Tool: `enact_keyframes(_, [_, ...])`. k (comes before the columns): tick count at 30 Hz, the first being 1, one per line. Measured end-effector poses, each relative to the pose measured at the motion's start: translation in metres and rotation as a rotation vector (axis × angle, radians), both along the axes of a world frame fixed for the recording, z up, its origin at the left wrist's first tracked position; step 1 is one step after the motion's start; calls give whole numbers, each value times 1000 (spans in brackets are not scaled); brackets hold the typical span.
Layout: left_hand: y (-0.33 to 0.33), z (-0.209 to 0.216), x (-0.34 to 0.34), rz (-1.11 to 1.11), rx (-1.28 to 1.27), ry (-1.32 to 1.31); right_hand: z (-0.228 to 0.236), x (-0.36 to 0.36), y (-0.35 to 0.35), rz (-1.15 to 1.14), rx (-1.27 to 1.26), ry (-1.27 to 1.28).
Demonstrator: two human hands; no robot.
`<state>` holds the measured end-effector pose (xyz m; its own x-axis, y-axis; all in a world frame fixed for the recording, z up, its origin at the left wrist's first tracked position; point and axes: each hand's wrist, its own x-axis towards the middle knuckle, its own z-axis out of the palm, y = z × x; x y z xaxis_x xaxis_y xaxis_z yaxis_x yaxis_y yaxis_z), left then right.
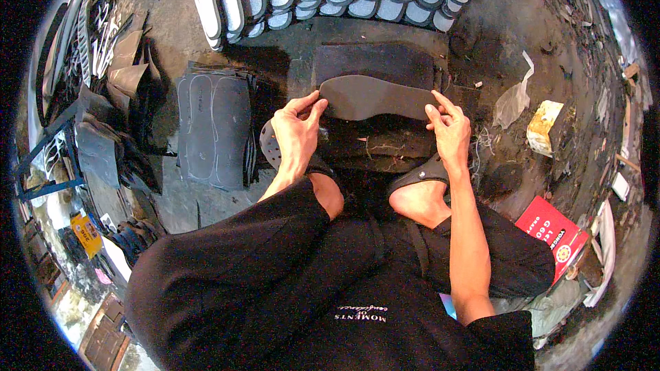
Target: The person sits on the floor and repeatedly picks up pairs of shoe insoles, aligns them, and places them into a growing stack. The person handles the insoles by hand, turning them over and adjusting their position before stacking.
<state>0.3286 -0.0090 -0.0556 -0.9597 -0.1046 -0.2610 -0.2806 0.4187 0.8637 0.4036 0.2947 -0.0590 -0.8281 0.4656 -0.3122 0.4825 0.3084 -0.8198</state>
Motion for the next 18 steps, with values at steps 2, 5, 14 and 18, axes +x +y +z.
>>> enact_keyframes(2, [1, 1, 1, -4, -56, 14, -2, 0, 0, -3, -12, 0])
enact_keyframes(5, [1, -2, 4, -12, -100, 54, -3, 0, -1, 0, -18, -4])
enact_keyframes(14, [0, -5, 4, -20, -137, 66, -5, -1, -2, 9, -8, -11])
enact_keyframes(18, [5, -5, 3, -25, -132, 38, -10, 2, 1, -11, -16, 10])
